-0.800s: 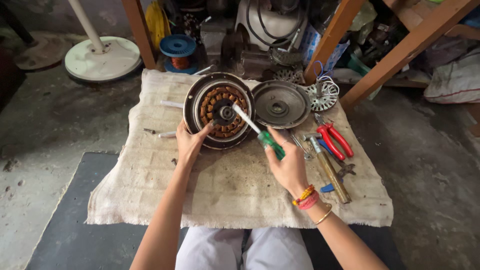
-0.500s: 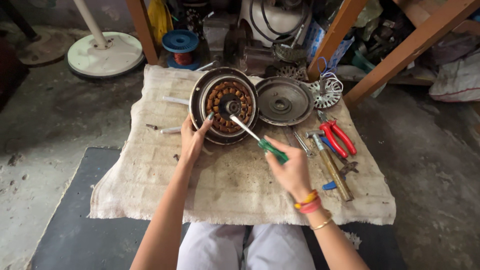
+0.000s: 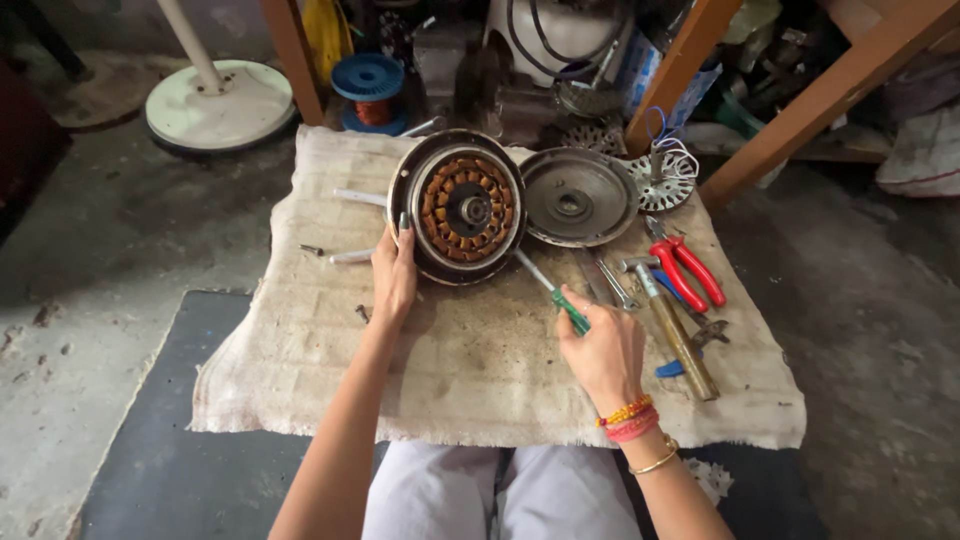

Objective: The person sits on the floor and works on a disassembled ceiling fan motor, using a screwdriver to pry and adjust the copper rotor winding inside its housing. They reposition the motor, lift off the outer cover, and continue working on the rotor and housing parts by hand.

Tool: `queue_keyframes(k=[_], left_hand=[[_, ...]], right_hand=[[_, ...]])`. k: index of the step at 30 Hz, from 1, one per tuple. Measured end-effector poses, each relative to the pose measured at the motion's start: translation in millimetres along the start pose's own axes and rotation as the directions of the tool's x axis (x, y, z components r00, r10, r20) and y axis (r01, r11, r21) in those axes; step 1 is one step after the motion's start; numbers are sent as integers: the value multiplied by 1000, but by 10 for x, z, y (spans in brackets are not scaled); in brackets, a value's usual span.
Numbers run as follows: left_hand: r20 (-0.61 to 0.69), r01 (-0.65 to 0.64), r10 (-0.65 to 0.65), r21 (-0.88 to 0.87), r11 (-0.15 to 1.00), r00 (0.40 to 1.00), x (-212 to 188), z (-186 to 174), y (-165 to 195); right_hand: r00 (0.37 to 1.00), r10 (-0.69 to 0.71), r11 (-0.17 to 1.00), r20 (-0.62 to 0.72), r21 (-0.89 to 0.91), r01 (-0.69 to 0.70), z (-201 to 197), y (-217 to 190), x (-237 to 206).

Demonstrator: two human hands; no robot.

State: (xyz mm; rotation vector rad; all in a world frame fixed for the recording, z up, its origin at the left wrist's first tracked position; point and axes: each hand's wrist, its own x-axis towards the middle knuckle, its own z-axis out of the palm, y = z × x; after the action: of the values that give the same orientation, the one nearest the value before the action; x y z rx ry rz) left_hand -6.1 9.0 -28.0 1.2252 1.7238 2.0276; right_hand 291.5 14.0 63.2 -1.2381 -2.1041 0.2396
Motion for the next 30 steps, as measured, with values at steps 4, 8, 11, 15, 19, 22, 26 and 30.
queue_keyframes(k=[4,8,11,15,19,22,26,30], left_hand=[[24,144,-142,-77,987,990,6,22,1],[21,88,-87,-67,994,996,-12,-5,43],[21,74,-72,-98,992,997,-16,2,73],[16,87,-86,-68,994,996,-11,12,80],[25,117,-115,-84,990,993,-21,8,80],[14,84,-84,-59,995,996,-28,-3,111],[29,110,-108,-79,991,994,-26,-21,203],[70,138,-137,-5,990,988,-37,-33,312]], right_hand=[[991,-37,997,128,65,29,20,-81,118],[988,13,992,157,125,-33,-17,-123,341],[994,-65,987,83,152,52,-41,-156,401],[1000,-12,975,28,223,5,-62,-173,348],[997,-81,977,-10,199,81,-92,-180,311],[999,-39,976,-12,213,41,-159,-194,285],[996,-22,960,-90,277,46,-225,-227,188],[991,13,959,-131,284,25,-198,-266,106]])
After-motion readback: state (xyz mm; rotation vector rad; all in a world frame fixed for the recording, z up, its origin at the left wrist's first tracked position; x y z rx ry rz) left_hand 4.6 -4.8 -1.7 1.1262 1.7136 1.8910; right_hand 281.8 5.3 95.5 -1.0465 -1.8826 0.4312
